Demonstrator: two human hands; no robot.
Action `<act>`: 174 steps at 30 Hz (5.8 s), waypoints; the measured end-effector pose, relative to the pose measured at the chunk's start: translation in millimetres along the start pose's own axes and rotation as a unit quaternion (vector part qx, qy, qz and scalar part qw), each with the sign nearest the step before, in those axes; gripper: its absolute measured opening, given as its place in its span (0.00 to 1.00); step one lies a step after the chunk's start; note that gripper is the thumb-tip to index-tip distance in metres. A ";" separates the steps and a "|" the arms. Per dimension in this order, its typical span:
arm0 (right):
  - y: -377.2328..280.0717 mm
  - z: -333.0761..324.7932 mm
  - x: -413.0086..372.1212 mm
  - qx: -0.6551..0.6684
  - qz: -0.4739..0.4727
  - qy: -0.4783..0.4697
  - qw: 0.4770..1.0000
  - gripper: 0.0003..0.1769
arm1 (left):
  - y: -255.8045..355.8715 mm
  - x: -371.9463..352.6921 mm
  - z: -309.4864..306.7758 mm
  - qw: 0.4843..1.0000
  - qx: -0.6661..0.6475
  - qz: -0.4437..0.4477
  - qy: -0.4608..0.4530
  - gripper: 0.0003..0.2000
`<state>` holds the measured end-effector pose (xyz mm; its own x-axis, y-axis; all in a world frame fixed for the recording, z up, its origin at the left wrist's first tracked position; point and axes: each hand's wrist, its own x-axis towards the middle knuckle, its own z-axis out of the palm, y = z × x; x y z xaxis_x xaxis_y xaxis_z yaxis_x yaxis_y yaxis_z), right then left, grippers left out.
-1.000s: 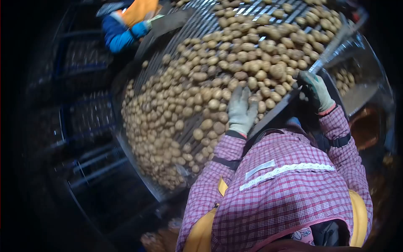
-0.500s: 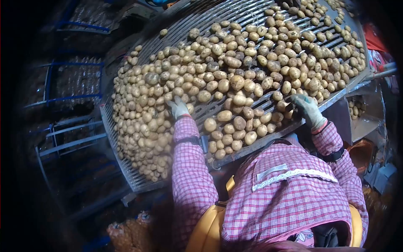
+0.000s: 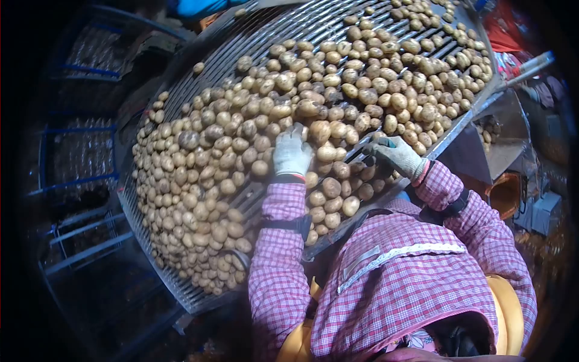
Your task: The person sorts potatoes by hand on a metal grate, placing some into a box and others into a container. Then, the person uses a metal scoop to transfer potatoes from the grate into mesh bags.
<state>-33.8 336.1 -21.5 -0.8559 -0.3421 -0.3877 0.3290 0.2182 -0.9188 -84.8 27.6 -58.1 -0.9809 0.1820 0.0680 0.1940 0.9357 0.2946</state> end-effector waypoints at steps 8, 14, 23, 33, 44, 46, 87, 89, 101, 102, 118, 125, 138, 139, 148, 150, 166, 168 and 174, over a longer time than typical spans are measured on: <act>-26.5 -66.5 48.9 -0.091 0.024 0.130 0.987 0.20 | 33.7 36.9 -16.2 0.965 0.093 -0.112 -0.220 0.25; -21.6 -61.2 127.0 -0.347 0.027 0.070 0.935 0.28 | 41.2 -4.8 -20.1 0.953 -0.117 -0.231 -0.157 0.30; -26.7 -49.7 87.9 -0.003 -0.003 -0.081 0.997 0.27 | 68.1 -29.7 -46.5 0.485 -0.796 -0.362 0.004 0.26; 40.9 -95.2 45.1 -0.110 -0.343 -0.024 0.933 0.20 | 150.3 -1.8 -32.4 0.928 -0.339 -0.143 0.057 0.23; 73.8 -228.4 -96.8 0.539 0.092 0.192 0.815 0.29 | 107.0 -31.9 49.0 0.985 -0.056 -0.162 0.033 0.35; 83.0 -239.6 -121.8 0.538 0.079 0.227 0.808 0.31 | 126.2 -24.0 38.4 0.980 -0.077 -0.184 0.028 0.32; -21.2 -115.8 4.4 0.160 0.096 -0.190 0.964 0.15 | 80.0 -195.9 -41.6 0.927 -0.028 -0.366 0.073 0.40; -4.7 -29.1 24.9 -0.011 -0.134 -0.431 0.892 0.17 | 63.4 -219.5 -11.6 0.929 -0.086 -0.360 -0.002 0.41; -30.1 14.4 45.2 -0.154 0.174 -0.407 0.883 0.25 | 105.4 -43.3 41.5 0.936 -0.255 -0.231 0.073 0.42; -22.9 7.1 47.1 -0.123 0.157 -0.382 0.902 0.24 | 109.5 -31.5 44.4 0.937 -0.261 -0.230 0.041 0.42; 5.9 -39.4 22.3 -0.054 0.029 -0.243 0.968 0.37 | 130.6 10.6 60.6 0.968 -0.171 -0.180 0.034 0.49; 17.4 -80.1 55.9 -0.073 0.001 -0.223 0.972 0.38 | 172.1 83.5 92.0 0.950 -0.254 -0.175 0.055 0.46; 14.8 -263.6 112.5 -0.062 0.018 -0.020 0.998 0.26 | 295.4 268.7 127.4 0.976 -0.213 -0.043 -0.031 0.43; 3.7 -272.5 111.1 -0.079 0.039 -0.011 0.996 0.26 | 299.2 275.3 130.7 0.983 -0.182 -0.006 -0.038 0.41; 7.9 -219.8 105.8 0.053 -0.036 0.055 0.996 0.17 | 157.0 101.4 44.4 0.874 -0.401 -0.150 0.228 0.27; 28.4 -186.8 114.0 0.020 -0.124 0.035 0.991 0.15 | 70.1 42.6 16.7 0.940 -0.137 -0.232 0.208 0.30; -14.9 -146.8 186.0 -0.043 0.144 -0.098 0.984 0.15 | -26.9 67.6 -3.2 0.892 0.093 -0.428 0.111 0.42; 10.2 -143.7 199.5 0.103 0.197 -0.039 0.974 0.15 | -14.8 94.3 -9.3 0.905 0.076 -0.417 0.019 0.41; 40.9 -160.4 208.4 -0.088 0.109 -0.009 0.990 0.16 | 56.4 184.3 23.0 0.941 -0.123 -0.310 0.061 0.42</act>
<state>-262.6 420.3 -127.9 -0.7647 -0.2848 -0.5780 0.4289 0.4444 -0.7865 -254.8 120.9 -50.8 -0.9004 -0.4265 -0.0852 -0.4047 0.7498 0.5235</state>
